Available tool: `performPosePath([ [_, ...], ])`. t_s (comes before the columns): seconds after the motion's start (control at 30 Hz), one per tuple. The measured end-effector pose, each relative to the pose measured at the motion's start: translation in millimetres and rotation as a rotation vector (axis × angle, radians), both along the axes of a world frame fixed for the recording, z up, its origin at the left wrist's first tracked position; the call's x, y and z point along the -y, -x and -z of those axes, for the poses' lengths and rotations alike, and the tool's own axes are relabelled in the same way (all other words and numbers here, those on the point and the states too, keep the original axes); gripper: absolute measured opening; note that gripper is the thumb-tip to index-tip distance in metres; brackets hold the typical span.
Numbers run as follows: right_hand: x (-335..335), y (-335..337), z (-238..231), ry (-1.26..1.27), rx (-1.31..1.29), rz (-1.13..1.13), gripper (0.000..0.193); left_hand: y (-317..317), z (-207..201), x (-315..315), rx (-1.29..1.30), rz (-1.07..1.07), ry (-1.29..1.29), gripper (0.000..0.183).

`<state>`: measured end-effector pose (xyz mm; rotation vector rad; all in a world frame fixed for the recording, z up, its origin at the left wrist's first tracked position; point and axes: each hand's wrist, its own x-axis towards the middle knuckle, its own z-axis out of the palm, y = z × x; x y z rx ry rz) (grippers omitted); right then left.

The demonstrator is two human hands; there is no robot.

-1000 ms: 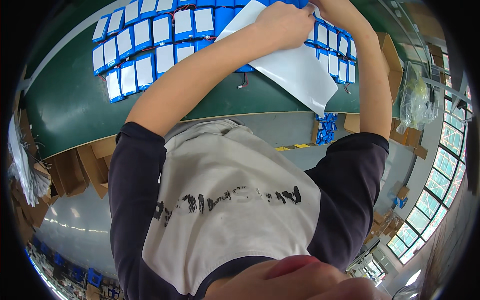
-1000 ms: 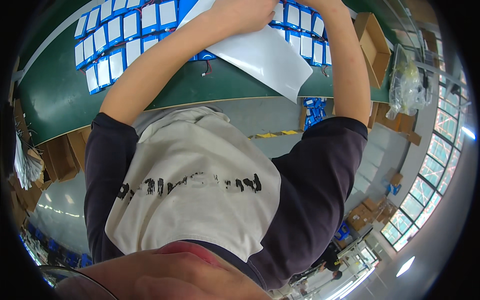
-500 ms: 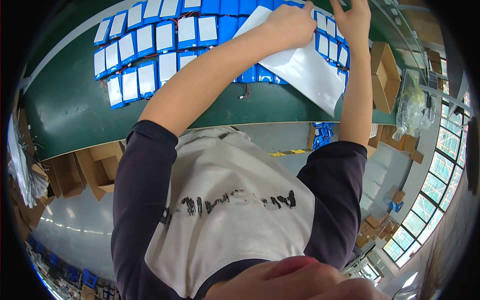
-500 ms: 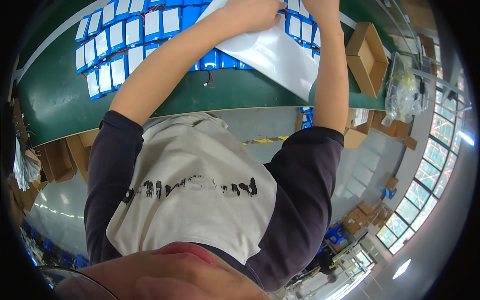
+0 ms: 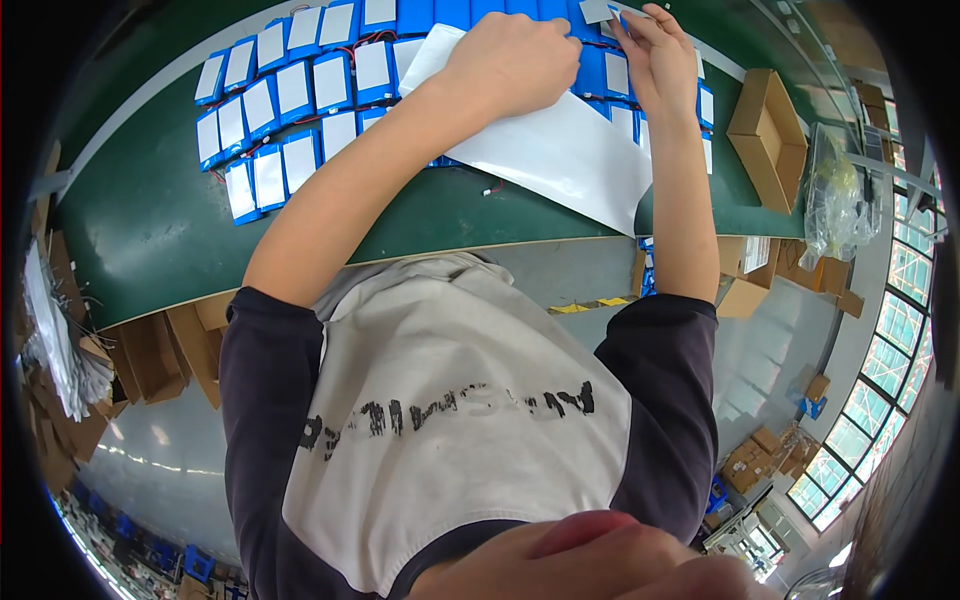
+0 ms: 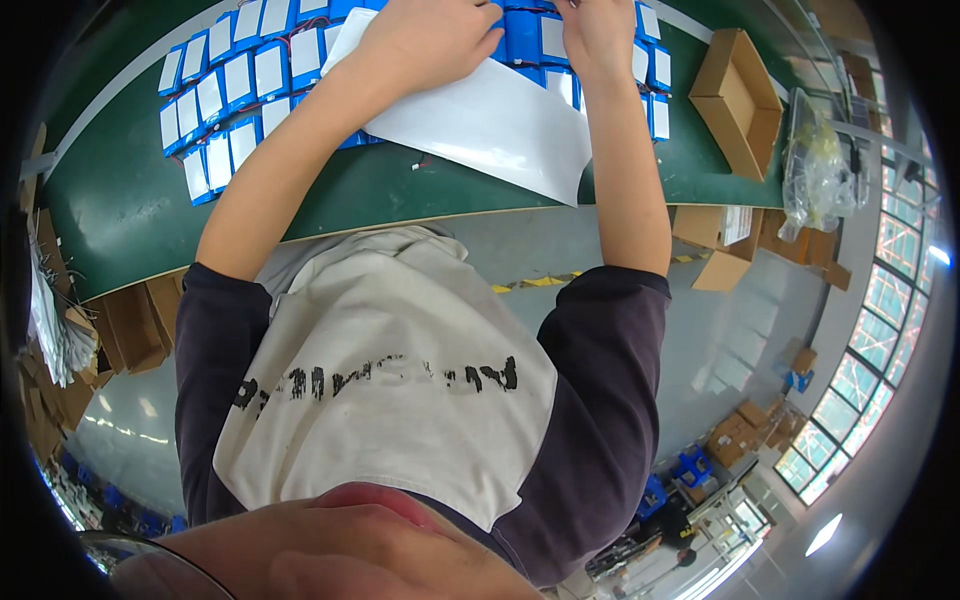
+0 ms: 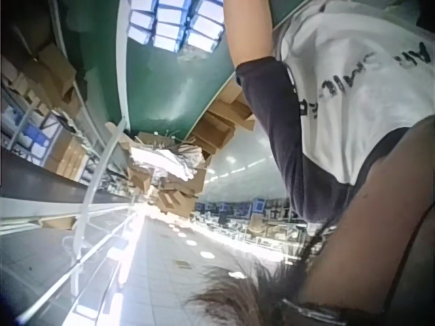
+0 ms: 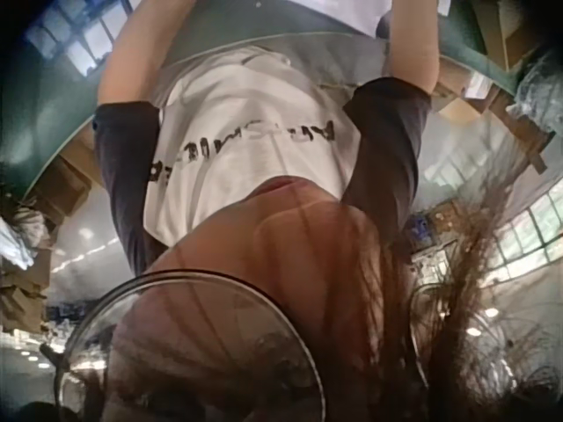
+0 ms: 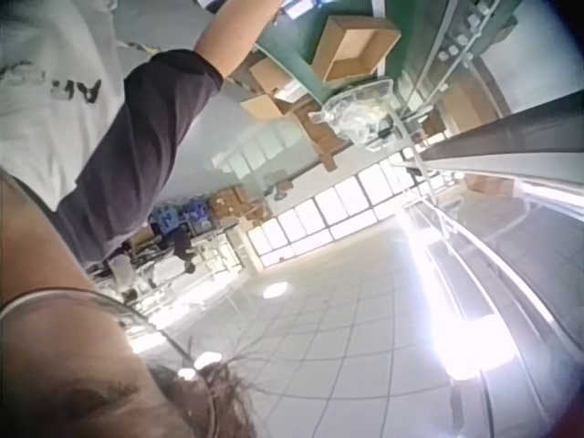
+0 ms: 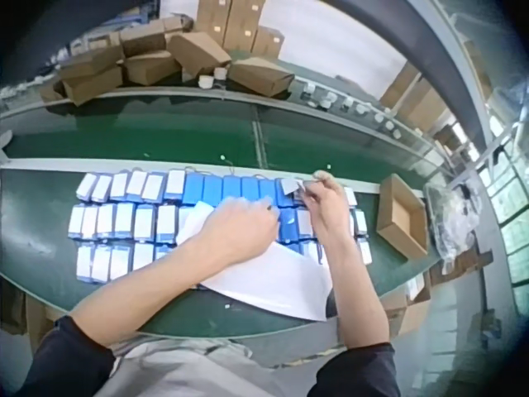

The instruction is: The person repeatedly peels white adhesive labels from a backing sheet and applies them to the top surface of blue rectangular battery cells arranged on a green workbench. The person handles the labels and cells by hand, working across multiple rows of batteries.

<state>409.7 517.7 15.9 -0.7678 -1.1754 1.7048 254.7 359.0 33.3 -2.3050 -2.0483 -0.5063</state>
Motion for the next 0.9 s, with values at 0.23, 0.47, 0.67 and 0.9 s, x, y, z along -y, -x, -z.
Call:
performPosePath([
  [0.23,-3.3,1.6,16.7,0.005,-0.061,-0.004,0.018,11.2,1.6,-0.6,0.077,0.017,-0.117,0.019],
  [0.47,0.1,12.4,15.4,-0.051,0.076,-0.027,0.016,9.4,7.3,-17.4,0.194,0.004,-0.135,0.028],
  [0.67,-0.7,-4.2,-18.7,-0.346,0.447,-0.126,0.009,5.1,11.0,-29.1,0.22,0.077,-0.067,0.03],
  [0.9,1.5,-4.1,-20.6,-1.288,1.024,-0.284,0.042,3.1,26.3,-38.2,0.137,0.001,-0.105,0.023],
])
